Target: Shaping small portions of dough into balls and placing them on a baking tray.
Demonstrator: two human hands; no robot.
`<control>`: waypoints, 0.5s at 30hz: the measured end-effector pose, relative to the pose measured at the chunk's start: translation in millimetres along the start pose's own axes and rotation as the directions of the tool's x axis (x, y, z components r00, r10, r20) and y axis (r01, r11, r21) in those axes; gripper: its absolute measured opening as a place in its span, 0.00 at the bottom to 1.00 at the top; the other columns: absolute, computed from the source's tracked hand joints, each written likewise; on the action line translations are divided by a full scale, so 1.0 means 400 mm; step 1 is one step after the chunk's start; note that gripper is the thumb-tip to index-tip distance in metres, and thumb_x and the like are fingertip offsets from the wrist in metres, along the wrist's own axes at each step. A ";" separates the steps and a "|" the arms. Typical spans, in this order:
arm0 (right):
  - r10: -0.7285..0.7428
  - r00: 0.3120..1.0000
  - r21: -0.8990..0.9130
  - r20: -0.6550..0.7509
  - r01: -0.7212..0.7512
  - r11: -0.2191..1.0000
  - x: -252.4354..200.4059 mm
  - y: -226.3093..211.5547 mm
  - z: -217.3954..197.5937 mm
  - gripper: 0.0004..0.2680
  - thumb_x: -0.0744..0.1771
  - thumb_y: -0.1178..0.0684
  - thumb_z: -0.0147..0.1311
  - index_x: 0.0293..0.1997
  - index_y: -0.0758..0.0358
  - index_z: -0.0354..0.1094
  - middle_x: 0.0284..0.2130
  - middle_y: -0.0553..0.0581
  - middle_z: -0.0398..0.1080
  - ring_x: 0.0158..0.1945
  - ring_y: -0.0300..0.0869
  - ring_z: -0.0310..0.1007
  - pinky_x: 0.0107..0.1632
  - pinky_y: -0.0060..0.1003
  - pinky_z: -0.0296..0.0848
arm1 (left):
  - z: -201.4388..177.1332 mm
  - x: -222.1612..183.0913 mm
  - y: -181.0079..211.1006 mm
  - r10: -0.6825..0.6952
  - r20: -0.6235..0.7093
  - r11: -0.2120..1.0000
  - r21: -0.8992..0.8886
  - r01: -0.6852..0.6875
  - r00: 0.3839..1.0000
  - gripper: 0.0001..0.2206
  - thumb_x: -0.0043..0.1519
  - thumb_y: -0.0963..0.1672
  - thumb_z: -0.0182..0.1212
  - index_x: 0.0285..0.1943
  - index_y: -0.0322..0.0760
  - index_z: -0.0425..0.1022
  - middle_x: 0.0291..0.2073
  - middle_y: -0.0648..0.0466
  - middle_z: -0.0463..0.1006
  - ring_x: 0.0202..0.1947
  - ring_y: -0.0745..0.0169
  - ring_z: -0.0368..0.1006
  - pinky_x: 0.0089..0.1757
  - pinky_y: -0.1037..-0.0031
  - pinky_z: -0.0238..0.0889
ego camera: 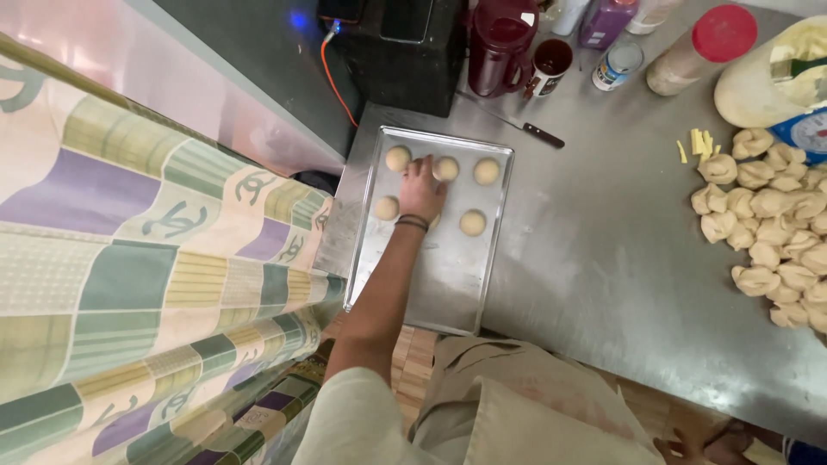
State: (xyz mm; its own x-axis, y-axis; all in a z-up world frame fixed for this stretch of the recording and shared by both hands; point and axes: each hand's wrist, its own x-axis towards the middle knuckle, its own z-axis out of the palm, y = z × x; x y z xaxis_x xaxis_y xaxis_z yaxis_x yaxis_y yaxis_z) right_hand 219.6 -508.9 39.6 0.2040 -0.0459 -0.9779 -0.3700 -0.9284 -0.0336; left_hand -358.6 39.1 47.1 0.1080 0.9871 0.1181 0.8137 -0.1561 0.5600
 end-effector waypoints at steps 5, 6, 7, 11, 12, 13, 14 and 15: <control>-0.194 0.977 -0.275 0.084 0.210 0.938 -0.054 0.006 0.017 0.18 0.68 0.64 0.50 0.66 0.55 0.59 0.63 0.55 0.67 0.65 0.52 0.61 0.65 0.50 0.54 | 0.159 0.089 -0.010 -0.119 0.164 0.977 0.194 0.086 0.979 0.37 0.52 0.52 0.70 0.71 0.45 0.62 0.61 0.45 0.65 0.59 0.38 0.64 0.61 0.58 0.58; -0.235 0.965 -0.338 0.113 0.260 0.905 -0.068 0.008 0.024 0.17 0.68 0.62 0.50 0.65 0.53 0.60 0.62 0.52 0.67 0.65 0.49 0.62 0.66 0.49 0.53 | 0.189 0.103 -0.019 -0.122 0.114 0.955 0.284 0.085 0.986 0.31 0.50 0.52 0.71 0.65 0.49 0.72 0.54 0.52 0.70 0.56 0.45 0.71 0.59 0.62 0.63; -0.273 0.951 -0.391 0.145 0.309 0.867 -0.079 0.019 0.049 0.16 0.68 0.61 0.50 0.64 0.51 0.61 0.61 0.50 0.68 0.64 0.47 0.62 0.67 0.48 0.52 | 0.174 0.102 -0.014 -0.116 0.115 0.956 0.284 0.079 0.987 0.31 0.50 0.52 0.71 0.65 0.49 0.72 0.54 0.52 0.70 0.56 0.45 0.71 0.59 0.62 0.63; -0.390 0.878 -0.560 0.277 0.478 0.677 -0.095 0.089 0.109 0.14 0.67 0.55 0.49 0.59 0.44 0.65 0.58 0.42 0.72 0.63 0.36 0.65 0.69 0.44 0.48 | 0.150 0.107 -0.005 -0.117 0.045 0.967 0.235 0.103 0.992 0.28 0.50 0.49 0.72 0.62 0.44 0.74 0.52 0.49 0.73 0.52 0.44 0.74 0.56 0.61 0.65; -0.409 0.858 -0.594 0.311 0.511 0.621 -0.093 0.111 0.111 0.13 0.67 0.54 0.48 0.58 0.42 0.66 0.57 0.40 0.73 0.62 0.33 0.66 0.70 0.43 0.47 | 0.152 0.107 -0.006 -0.132 0.031 0.966 0.227 0.122 0.991 0.28 0.49 0.48 0.72 0.62 0.43 0.75 0.52 0.47 0.73 0.52 0.41 0.73 0.56 0.59 0.66; -0.424 0.838 -0.626 0.344 0.541 0.562 -0.090 0.129 0.108 0.13 0.67 0.52 0.48 0.57 0.40 0.67 0.56 0.38 0.75 0.62 0.31 0.66 0.71 0.42 0.46 | 0.157 0.108 -0.009 -0.126 0.042 0.968 0.222 0.114 0.991 0.28 0.49 0.48 0.72 0.62 0.43 0.75 0.52 0.47 0.73 0.52 0.41 0.73 0.56 0.59 0.66; -0.435 0.818 -0.654 0.377 0.568 0.499 -0.087 0.146 0.104 0.12 0.67 0.51 0.48 0.55 0.38 0.68 0.56 0.35 0.76 0.62 0.28 0.67 0.71 0.41 0.45 | 0.163 0.110 -0.012 -0.152 0.038 0.959 0.249 0.138 0.988 0.28 0.50 0.47 0.71 0.62 0.44 0.74 0.53 0.47 0.72 0.52 0.42 0.73 0.55 0.60 0.66; -0.451 0.799 -0.680 0.397 0.586 0.440 -0.092 0.167 0.091 0.12 0.66 0.50 0.48 0.54 0.37 0.69 0.55 0.33 0.77 0.61 0.26 0.68 0.72 0.40 0.44 | 0.185 0.121 0.004 -0.168 0.037 0.952 0.264 0.152 0.985 0.28 0.51 0.47 0.70 0.63 0.44 0.74 0.53 0.47 0.72 0.53 0.42 0.73 0.55 0.61 0.67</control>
State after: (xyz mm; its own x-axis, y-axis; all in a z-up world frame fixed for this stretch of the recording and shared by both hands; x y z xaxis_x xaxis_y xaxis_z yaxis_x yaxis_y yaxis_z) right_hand 154.3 -555.9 66.0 -0.0304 0.5284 -0.8485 0.5730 -0.6863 -0.4479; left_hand -310.1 89.1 -6.9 -0.0085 0.9999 -0.0082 0.9422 0.0107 0.3348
